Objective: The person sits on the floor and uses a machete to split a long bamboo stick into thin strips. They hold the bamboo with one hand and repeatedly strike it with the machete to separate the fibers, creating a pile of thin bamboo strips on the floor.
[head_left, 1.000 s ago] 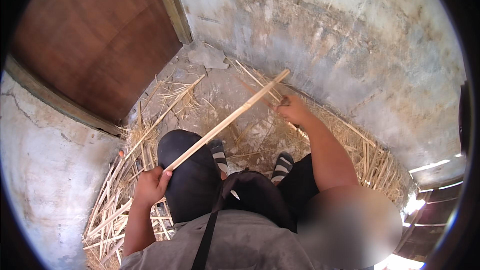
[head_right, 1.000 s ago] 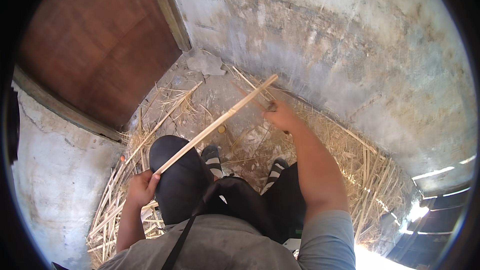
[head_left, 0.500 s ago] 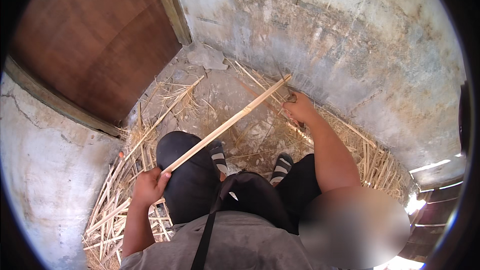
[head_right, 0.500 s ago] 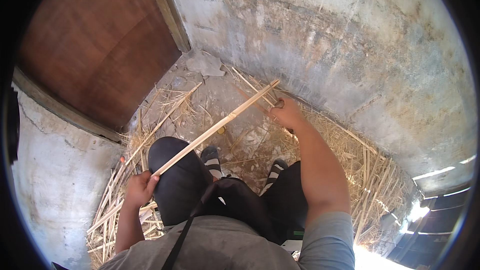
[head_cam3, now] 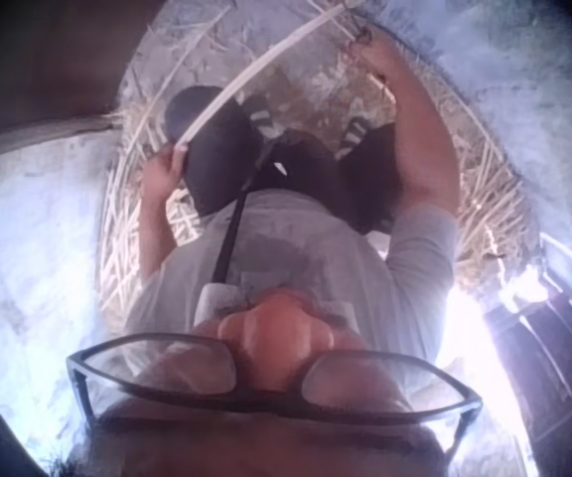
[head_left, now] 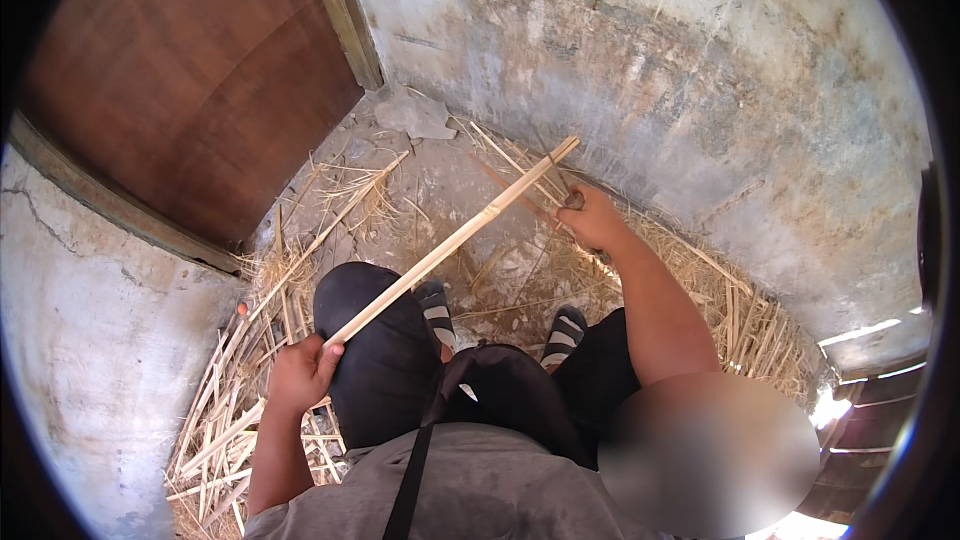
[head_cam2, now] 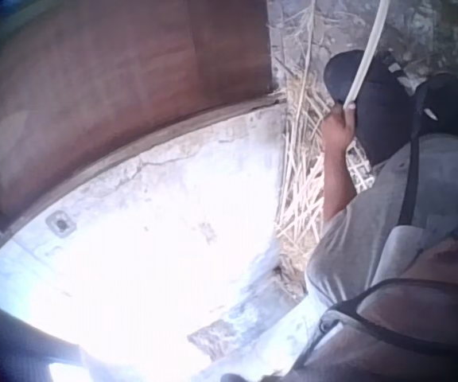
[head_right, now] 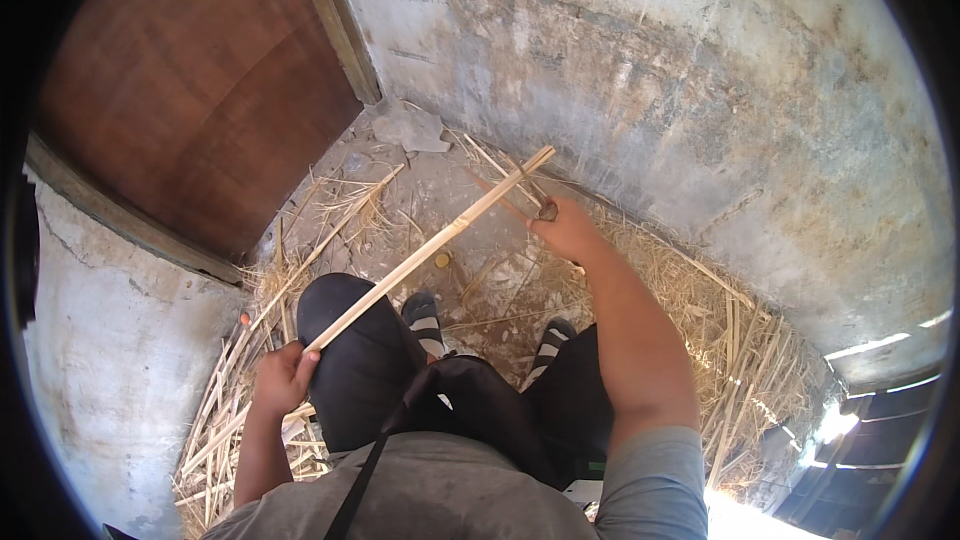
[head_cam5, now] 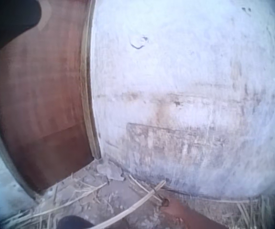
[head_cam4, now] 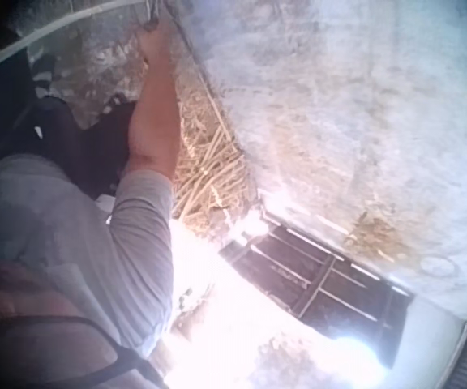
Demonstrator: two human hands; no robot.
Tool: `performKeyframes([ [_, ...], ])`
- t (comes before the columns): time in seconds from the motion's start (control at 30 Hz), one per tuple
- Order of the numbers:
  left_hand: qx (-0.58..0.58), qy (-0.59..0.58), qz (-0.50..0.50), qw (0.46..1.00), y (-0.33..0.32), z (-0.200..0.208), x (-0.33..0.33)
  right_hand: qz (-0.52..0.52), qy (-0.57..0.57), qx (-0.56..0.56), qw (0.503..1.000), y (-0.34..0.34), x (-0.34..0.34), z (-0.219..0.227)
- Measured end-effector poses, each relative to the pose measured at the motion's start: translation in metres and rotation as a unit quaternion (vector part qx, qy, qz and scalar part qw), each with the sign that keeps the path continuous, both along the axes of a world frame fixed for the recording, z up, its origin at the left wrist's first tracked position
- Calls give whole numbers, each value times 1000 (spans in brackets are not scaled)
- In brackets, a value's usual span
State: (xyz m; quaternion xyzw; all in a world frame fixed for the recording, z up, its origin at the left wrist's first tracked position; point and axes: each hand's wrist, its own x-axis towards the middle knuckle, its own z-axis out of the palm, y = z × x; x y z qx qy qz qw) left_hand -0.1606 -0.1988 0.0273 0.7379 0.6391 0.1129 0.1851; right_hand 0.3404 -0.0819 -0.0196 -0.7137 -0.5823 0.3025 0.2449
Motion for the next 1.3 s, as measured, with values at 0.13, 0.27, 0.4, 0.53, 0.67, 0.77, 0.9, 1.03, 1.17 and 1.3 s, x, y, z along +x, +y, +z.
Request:
performKeyframes([
  [0.13, -8, 3, -3, 1000, 1, 4, 3, 170, -126, 10, 977, -15, -24, 13],
  [0.27, 3, 17, -23, 1000, 3, 3, -1, 276, -183, -8, 944, -19, -57, 34],
  [0.4, -4, -30, -2, 1000, 3, -4, -3, 66, 24, 8, 997, 3, -5, -16],
  [0.53, 1, -22, -3, 1000, 2, -2, -2, 68, -66, 59, 994, -4, -5, -12],
  [0.67, 20, 1, -13, 1000, 2, -4, -3, 256, -244, -6, 935, -27, -57, 50],
  [0.77, 7, -4, -11, 1000, 3, -5, -4, 209, -85, 39, 973, -12, -21, -1],
  [0.9, 10, -29, 1, 1000, 3, -5, -4, 14, -48, 45, 998, 2, 10, -2],
  [1.03, 14, -27, -2, 1000, 5, -4, 1, 94, -84, 38, 991, -12, -9, 6],
  [1.17, 1, -30, -4, 1000, 7, -3, -3, 271, -222, -14, 936, -22, -47, 51],
  [1.3, 6, -48, -10, 999, 5, -5, -5, 40, -51, 45, 997, -3, 9, 7],
])
